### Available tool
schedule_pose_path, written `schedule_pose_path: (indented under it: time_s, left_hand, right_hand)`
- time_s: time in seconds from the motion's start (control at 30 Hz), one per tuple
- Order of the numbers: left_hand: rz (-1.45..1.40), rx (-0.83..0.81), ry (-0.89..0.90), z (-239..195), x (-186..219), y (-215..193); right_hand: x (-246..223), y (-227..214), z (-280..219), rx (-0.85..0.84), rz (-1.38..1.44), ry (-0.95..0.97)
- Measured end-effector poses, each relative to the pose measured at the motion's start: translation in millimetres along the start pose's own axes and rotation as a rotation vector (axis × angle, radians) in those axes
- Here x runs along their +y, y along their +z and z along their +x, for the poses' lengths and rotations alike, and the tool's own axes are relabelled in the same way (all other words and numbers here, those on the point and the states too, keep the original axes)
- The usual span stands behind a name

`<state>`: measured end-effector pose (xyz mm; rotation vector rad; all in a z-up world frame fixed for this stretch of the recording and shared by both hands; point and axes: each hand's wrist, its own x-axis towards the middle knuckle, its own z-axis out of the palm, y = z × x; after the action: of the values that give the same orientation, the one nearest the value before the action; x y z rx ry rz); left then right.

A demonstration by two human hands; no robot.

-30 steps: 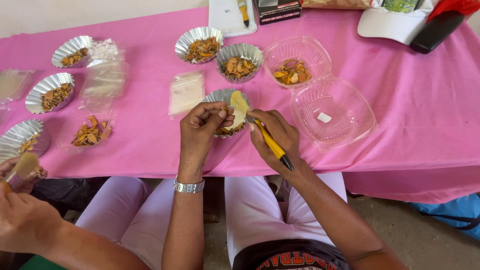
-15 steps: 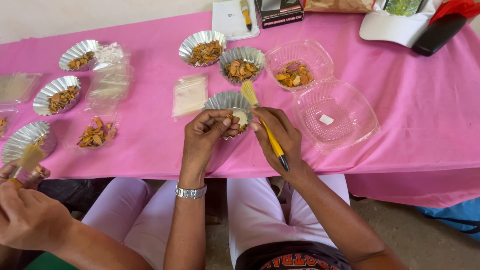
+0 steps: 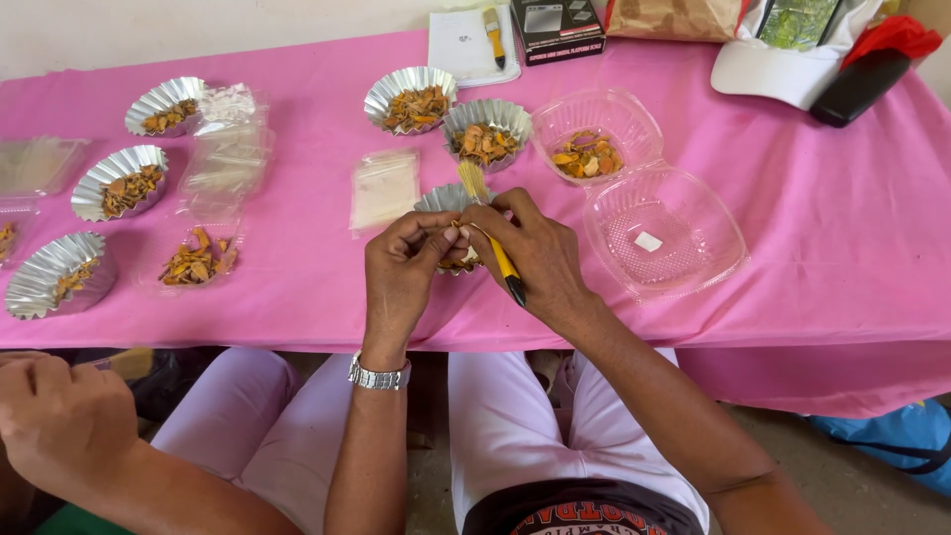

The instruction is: The person uses a small brush to gently sweep dried food pieces inside a paper cupcake liner placed on a pink tablecloth. They repeatedly brush the contents while occasionally adjusting the liner with their other hand. A second person performs a similar brushing action on adjacent liners.

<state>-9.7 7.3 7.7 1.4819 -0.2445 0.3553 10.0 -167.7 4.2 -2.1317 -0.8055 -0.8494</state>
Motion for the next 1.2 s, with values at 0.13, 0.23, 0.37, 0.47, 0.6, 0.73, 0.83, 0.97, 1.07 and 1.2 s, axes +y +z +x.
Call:
schedule_pose_path:
  time_s: [0.13, 0.23, 0.37, 0.47, 0.6, 0.73, 0.83, 0.97, 1.07, 1.2]
  left_hand:
    - [0.029, 0.013, 0.031, -0.4, 1.4, 0.0]
    - [0.049, 0.024, 0.042, -0.4, 3.1, -0.3]
    - [0.109, 0.036, 0.065, -1.7, 6.4, 1.1]
    - [0.158, 0.042, 0.09, -0.9, 8.3, 2.5]
    - [0.223, 0.054, 0.124, -1.4, 14.4, 5.0]
    - [0.227, 0.051, 0.108, -2.9, 16.0, 2.7]
    - [0.194, 0.047, 0.086, -2.4, 14.7, 0.6]
    - [0.179, 0.073, 0.088, -1.0, 12.8, 0.9]
    - [0.181, 0.084, 0.092, -0.3, 11.5, 1.4]
    - [0.199, 0.077, 0.115, -2.1, 15.7, 2.7]
  right_hand:
    - [-0.7, 0.4, 2.8, -0.051, 0.033, 0.01]
    - [-2.0, 0.9, 4.4, -0.056, 0.034, 0.011]
    - [-4.3, 2.0, 6.1, -0.055, 0.042, 0.008]
    - [-6.0, 1.4, 7.6, -0.052, 0.053, 0.023]
    - [-3.4, 3.8, 9.1, -0.053, 0.15, 0.035]
    - [-6.1, -3.4, 14.9, -0.096, 0.242, 0.024]
    - [-11.3, -8.5, 19.8, -0.1, 0.345, 0.051]
    - [-16.3, -9.8, 24.5, -0.076, 0.475, 0.055]
    - [-17.0, -9.9, 26.7, -0.06, 0.544, 0.051]
    - [-15.2, -9.7, 26.7, -0.058, 0.595, 0.034]
